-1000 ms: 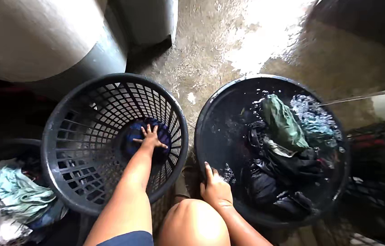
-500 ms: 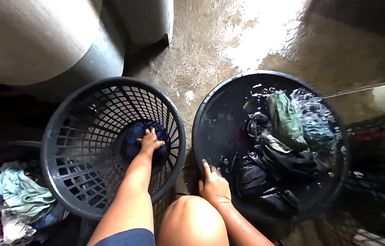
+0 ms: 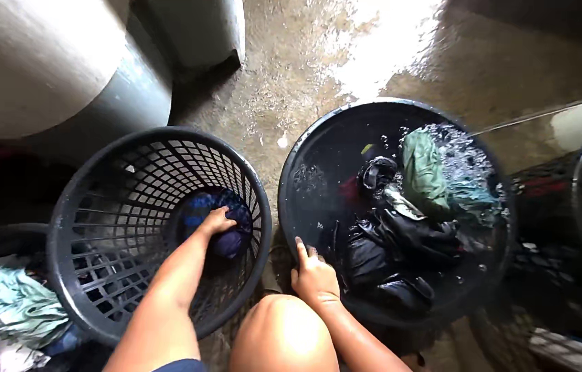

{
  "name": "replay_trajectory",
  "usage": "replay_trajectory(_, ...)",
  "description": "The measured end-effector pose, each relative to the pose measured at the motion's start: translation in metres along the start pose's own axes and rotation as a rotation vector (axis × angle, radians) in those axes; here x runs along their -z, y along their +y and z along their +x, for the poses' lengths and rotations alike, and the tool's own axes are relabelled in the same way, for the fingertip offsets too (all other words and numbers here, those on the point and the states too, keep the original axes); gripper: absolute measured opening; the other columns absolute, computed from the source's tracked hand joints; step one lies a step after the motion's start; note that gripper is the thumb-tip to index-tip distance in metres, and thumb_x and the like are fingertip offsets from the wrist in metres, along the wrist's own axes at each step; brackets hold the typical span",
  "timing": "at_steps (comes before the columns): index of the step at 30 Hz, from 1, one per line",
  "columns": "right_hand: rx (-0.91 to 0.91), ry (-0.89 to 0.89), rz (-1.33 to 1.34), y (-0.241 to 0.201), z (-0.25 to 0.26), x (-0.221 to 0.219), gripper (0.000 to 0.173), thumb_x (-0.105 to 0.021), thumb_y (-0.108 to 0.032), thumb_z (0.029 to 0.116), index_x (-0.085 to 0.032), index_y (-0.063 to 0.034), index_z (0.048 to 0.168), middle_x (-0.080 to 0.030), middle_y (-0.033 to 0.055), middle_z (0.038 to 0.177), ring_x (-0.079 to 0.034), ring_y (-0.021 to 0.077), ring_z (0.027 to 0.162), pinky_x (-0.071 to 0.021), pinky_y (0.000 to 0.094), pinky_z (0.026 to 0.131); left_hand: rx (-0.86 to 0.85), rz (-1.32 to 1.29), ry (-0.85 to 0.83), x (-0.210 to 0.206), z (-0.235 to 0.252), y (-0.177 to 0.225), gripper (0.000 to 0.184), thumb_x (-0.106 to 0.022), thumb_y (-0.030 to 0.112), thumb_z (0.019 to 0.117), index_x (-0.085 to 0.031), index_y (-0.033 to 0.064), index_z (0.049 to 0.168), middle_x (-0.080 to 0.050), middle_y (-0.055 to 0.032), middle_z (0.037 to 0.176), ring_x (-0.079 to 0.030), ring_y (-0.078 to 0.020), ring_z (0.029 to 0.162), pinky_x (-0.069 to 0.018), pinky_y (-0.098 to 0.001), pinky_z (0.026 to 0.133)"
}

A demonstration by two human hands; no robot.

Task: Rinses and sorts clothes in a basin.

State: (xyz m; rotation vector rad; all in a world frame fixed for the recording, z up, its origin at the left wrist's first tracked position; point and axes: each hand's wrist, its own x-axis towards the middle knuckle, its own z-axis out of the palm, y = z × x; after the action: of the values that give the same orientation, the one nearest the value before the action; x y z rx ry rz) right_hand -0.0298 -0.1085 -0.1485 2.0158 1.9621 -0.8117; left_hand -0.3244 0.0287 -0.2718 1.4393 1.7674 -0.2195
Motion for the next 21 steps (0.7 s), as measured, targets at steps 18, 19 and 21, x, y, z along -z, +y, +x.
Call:
replay_trajectory(18, 0.012, -0.065, 0.071, -0.002, 0.001, 0.006, 0.075, -0.057, -0.022, 0.0947, -0.029, -0.0288, 0.164, -0.055, 0.0193, 0.149, -0.067, 0.0399, 0.116, -0.0559, 0.0552, 0.089, 0.053, -0.004, 0.115, 0.014, -0.01, -0.064, 0.051, -0.078, 0.047, 0.0856, -0.073, 0.0173, 0.127, -0.064, -0.0162, 0.137, -0.051, -0.0369, 0.137, -0.0301, -0.0717, 0.113)
replay_trajectory(19, 0.01, -0.085, 0.079, -0.002, 0.002, 0.008, 0.076, -0.056, -0.022, 0.0953, -0.027, -0.0296, 0.165, -0.054, 0.0193, 0.15, -0.066, 0.0401, 0.118, -0.0552, 0.0558, 0.091, 0.061, 0.019, 0.119, 0.016, -0.014, -0.056, 0.051, -0.076, 0.046, 0.0871, -0.072, 0.0161, 0.128, -0.064, -0.0166, 0.137, -0.052, -0.0373, 0.136, -0.0297, -0.072, 0.113)
replay_trajectory(21, 0.023, -0.087, 0.098, -0.001, 0.002, 0.01, 0.075, -0.056, -0.021, 0.0958, -0.027, -0.0293, 0.165, -0.054, 0.0206, 0.149, -0.065, 0.0404, 0.118, -0.055, 0.0558, 0.091, 0.054, 0.07, 0.113, 0.023, -0.023, -0.043, 0.054, -0.074, 0.045, 0.0899, -0.069, 0.0102, 0.131, -0.065, -0.0208, 0.134, -0.056, -0.0396, 0.133, -0.0361, -0.0691, 0.111)
